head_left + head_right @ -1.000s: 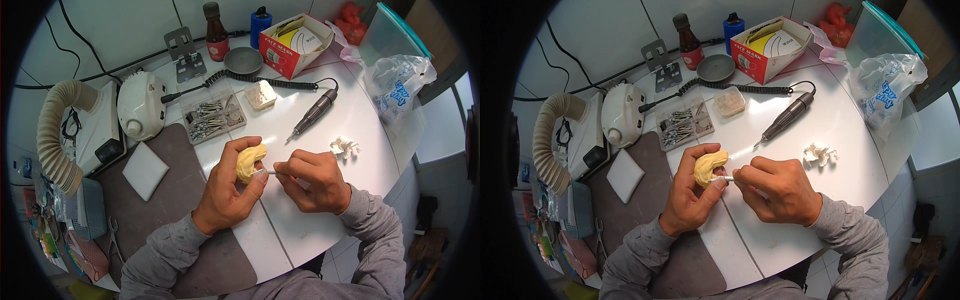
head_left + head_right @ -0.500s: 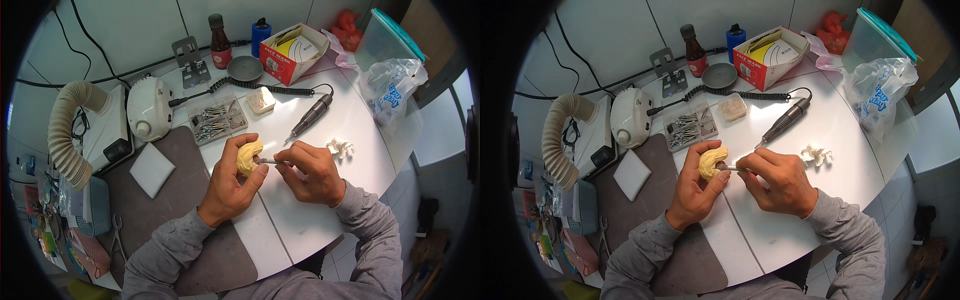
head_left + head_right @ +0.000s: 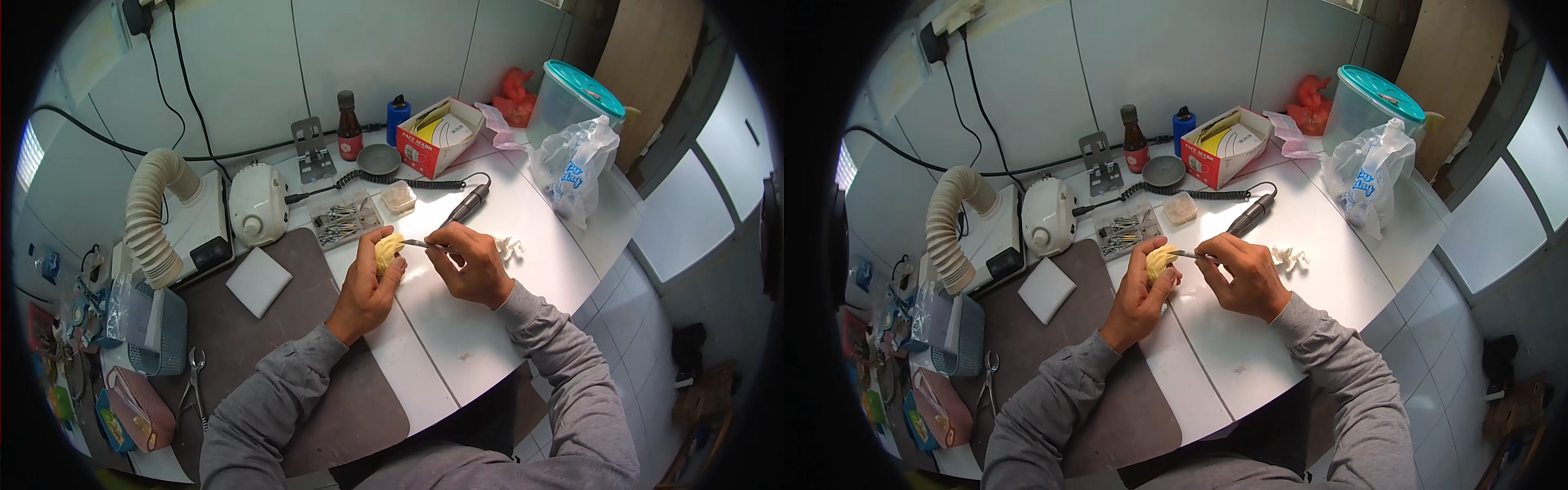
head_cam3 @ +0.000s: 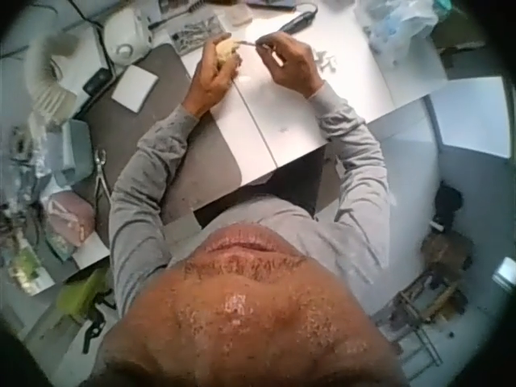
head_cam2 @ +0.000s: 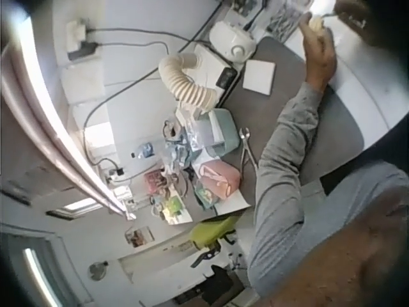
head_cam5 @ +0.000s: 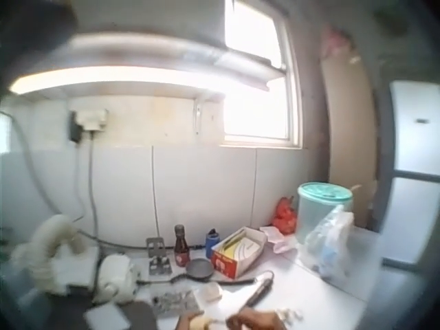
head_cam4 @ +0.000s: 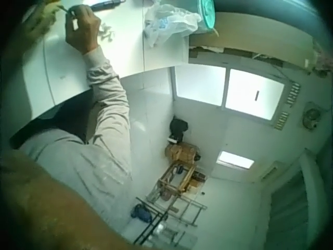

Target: Trimming and refining a yellow dental plaster model using a scalpel on a laboratory workbench.

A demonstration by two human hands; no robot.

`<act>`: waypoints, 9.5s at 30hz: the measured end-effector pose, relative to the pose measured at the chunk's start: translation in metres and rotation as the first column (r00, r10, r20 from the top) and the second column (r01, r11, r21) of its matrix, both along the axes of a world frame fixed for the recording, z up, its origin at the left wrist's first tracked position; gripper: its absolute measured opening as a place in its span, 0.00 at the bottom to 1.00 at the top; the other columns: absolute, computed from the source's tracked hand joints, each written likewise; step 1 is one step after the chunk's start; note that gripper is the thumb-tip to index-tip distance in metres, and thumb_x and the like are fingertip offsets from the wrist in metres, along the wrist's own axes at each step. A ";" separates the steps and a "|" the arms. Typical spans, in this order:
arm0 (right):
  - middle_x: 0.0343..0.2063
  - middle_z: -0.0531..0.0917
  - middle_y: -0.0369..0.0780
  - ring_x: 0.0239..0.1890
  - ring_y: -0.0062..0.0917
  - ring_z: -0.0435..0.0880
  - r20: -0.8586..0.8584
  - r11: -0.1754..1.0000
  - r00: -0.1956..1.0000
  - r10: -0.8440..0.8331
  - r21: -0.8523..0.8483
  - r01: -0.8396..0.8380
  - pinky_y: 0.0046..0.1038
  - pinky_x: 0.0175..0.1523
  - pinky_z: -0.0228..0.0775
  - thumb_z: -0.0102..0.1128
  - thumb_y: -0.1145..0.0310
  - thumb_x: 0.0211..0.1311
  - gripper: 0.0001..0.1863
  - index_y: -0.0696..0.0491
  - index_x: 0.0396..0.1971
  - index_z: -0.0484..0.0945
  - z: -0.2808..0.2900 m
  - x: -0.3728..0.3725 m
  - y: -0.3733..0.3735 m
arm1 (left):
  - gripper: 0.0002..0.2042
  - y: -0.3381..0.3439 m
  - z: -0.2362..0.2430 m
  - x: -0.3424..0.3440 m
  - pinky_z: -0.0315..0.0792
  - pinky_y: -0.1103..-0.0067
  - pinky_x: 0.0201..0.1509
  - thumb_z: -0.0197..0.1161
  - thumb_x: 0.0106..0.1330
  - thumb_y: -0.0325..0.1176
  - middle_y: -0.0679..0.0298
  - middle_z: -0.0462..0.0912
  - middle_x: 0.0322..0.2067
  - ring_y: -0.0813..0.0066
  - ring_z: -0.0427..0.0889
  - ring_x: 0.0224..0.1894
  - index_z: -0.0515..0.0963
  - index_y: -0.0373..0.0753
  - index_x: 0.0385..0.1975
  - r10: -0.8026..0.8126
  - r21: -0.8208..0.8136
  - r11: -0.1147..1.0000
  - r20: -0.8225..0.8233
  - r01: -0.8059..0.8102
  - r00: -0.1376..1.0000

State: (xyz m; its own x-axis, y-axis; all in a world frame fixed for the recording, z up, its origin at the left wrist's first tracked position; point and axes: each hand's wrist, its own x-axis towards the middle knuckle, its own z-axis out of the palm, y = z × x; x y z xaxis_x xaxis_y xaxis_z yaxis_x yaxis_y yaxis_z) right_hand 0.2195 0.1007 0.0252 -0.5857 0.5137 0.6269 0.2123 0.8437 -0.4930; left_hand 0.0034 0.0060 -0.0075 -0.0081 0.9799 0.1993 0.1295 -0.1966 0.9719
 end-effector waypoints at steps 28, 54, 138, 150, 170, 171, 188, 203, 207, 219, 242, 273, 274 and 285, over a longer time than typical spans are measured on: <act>0.22 0.82 0.42 0.20 0.26 0.81 -0.091 0.981 0.990 -0.107 -0.169 0.091 0.31 0.28 0.71 0.67 0.71 0.79 0.07 0.60 0.40 0.81 -0.004 -0.013 -0.012 | 0.16 -0.001 0.004 -0.001 0.80 0.76 0.62 0.56 0.87 0.34 0.61 0.81 0.57 0.76 0.84 0.55 0.71 0.39 0.68 -0.087 0.024 0.996 0.139 0.084 0.987; 0.22 0.83 0.47 0.22 0.41 0.86 -0.102 0.989 0.993 -0.066 -0.140 0.051 0.37 0.29 0.73 0.60 0.70 0.83 0.09 0.59 0.40 0.80 -0.008 -0.009 -0.008 | 0.33 0.000 0.004 -0.003 0.79 0.69 0.71 0.56 0.73 0.18 0.56 0.76 0.57 0.68 0.82 0.62 0.56 0.37 0.78 -0.130 0.037 0.992 0.288 0.124 0.949; 0.21 0.82 0.45 0.18 0.37 0.81 -0.004 0.995 0.999 -0.051 -0.084 0.050 0.37 0.26 0.70 0.70 0.70 0.76 0.09 0.57 0.35 0.80 -0.010 -0.008 -0.002 | 0.19 0.003 0.003 0.002 0.85 0.73 0.65 0.58 0.84 0.25 0.53 0.77 0.61 0.70 0.86 0.62 0.60 0.37 0.67 -0.092 -0.017 0.995 0.315 0.103 0.945; 0.20 0.82 0.45 0.18 0.37 0.81 -0.010 0.996 0.999 -0.048 -0.081 0.047 0.37 0.26 0.70 0.70 0.69 0.76 0.10 0.58 0.35 0.81 -0.009 -0.009 -0.002 | 0.19 0.003 0.000 0.001 0.85 0.73 0.64 0.58 0.83 0.24 0.54 0.76 0.60 0.69 0.86 0.61 0.60 0.38 0.67 -0.085 -0.006 0.996 0.308 0.092 0.948; 0.20 0.81 0.43 0.17 0.34 0.79 -0.017 0.997 0.999 -0.050 -0.068 0.049 0.35 0.26 0.69 0.70 0.69 0.77 0.11 0.58 0.34 0.80 -0.010 -0.009 -0.001 | 0.19 0.004 0.001 0.000 0.86 0.73 0.62 0.58 0.84 0.26 0.54 0.78 0.60 0.71 0.86 0.59 0.62 0.38 0.69 -0.060 -0.002 0.998 0.283 0.063 0.957; 0.20 0.81 0.43 0.17 0.32 0.79 -0.015 0.995 0.998 -0.059 -0.086 0.058 0.34 0.26 0.69 0.69 0.69 0.77 0.11 0.58 0.35 0.81 -0.009 -0.008 -0.001 | 0.21 0.004 0.001 0.000 0.86 0.73 0.61 0.59 0.84 0.26 0.55 0.78 0.60 0.71 0.86 0.58 0.62 0.37 0.70 -0.065 0.012 0.998 0.262 0.064 0.963; 0.15 0.74 0.36 0.16 0.22 0.70 0.054 0.990 0.998 0.033 -0.142 -0.025 0.31 0.25 0.63 0.77 0.62 0.73 0.16 0.59 0.43 0.83 -0.009 -0.005 -0.001 | 0.29 0.006 0.006 -0.005 0.86 0.79 0.46 0.70 0.81 0.33 0.54 0.86 0.54 0.73 0.89 0.51 0.62 0.30 0.72 -0.006 -0.041 0.999 0.394 0.024 0.919; 0.23 0.84 0.41 0.21 0.26 0.82 -0.006 0.985 0.992 0.128 -0.112 -0.127 0.30 0.28 0.73 0.80 0.65 0.70 0.15 0.58 0.41 0.82 -0.014 -0.012 -0.007 | 0.21 0.012 -0.005 -0.013 0.83 0.76 0.57 0.73 0.79 0.38 0.59 0.88 0.51 0.73 0.89 0.50 0.76 0.33 0.63 -0.051 -0.032 0.995 0.628 0.091 0.776; 0.23 0.84 0.41 0.21 0.26 0.80 0.008 0.987 0.995 0.099 -0.126 -0.098 0.30 0.30 0.72 0.75 0.65 0.75 0.12 0.58 0.40 0.84 -0.002 -0.008 -0.009 | 0.19 0.012 0.003 -0.014 0.87 0.67 0.64 0.67 0.83 0.37 0.53 0.86 0.53 0.63 0.91 0.55 0.73 0.31 0.63 -0.027 -0.083 0.991 0.646 0.106 0.763; 0.23 0.81 0.46 0.22 0.41 0.81 0.076 0.995 0.997 0.012 -0.103 -0.004 0.40 0.30 0.72 0.66 0.65 0.80 0.13 0.57 0.33 0.80 -0.008 -0.007 -0.004 | 0.20 0.011 0.001 -0.009 0.89 0.66 0.62 0.61 0.86 0.39 0.56 0.83 0.55 0.62 0.92 0.54 0.71 0.37 0.69 0.033 -0.091 0.995 0.590 0.026 0.807; 0.21 0.79 0.43 0.19 0.31 0.75 0.031 0.999 0.999 0.014 -0.040 -0.013 0.34 0.28 0.68 0.66 0.69 0.80 0.11 0.60 0.34 0.81 -0.009 -0.008 -0.002 | 0.24 0.010 0.003 -0.012 0.84 0.66 0.69 0.64 0.83 0.30 0.54 0.81 0.59 0.61 0.88 0.61 0.66 0.37 0.75 -0.036 -0.084 0.991 0.590 0.106 0.807; 0.40 0.87 0.46 0.37 0.30 0.91 -0.116 0.980 0.983 0.139 -0.126 -0.154 0.29 0.42 0.85 0.74 0.79 0.68 0.17 0.62 0.54 0.81 -0.010 -0.005 0.000 | 0.15 0.005 -0.001 -0.003 0.80 0.79 0.62 0.71 0.79 0.27 0.64 0.82 0.53 0.81 0.82 0.55 0.70 0.38 0.55 -0.165 0.032 0.986 0.297 0.163 0.941; 0.41 0.87 0.48 0.37 0.38 0.93 -0.091 0.976 0.983 0.160 -0.133 -0.172 0.34 0.43 0.86 0.73 0.81 0.66 0.17 0.60 0.54 0.82 -0.008 -0.005 -0.001 | 0.16 0.004 0.000 -0.002 0.80 0.80 0.60 0.72 0.79 0.28 0.64 0.81 0.52 0.81 0.82 0.54 0.70 0.38 0.55 -0.180 0.017 0.983 0.287 0.182 0.941; 0.39 0.85 0.44 0.40 0.39 0.92 0.020 0.973 0.978 0.209 -0.103 -0.206 0.34 0.44 0.86 0.71 0.83 0.64 0.20 0.56 0.56 0.84 -0.002 -0.001 0.000 | 0.20 -0.001 0.005 0.002 0.79 0.85 0.51 0.69 0.82 0.31 0.66 0.82 0.51 0.85 0.81 0.48 0.71 0.34 0.66 -0.252 0.032 0.967 0.260 0.252 0.932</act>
State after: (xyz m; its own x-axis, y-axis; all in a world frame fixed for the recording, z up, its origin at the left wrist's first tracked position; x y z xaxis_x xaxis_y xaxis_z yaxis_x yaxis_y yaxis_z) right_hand 0.2187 0.1008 0.0236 -0.7044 0.4375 0.5588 0.0539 0.8181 -0.5725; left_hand 0.0059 0.0049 -0.0023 0.1880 0.9569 0.2211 -0.1815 -0.1874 0.9654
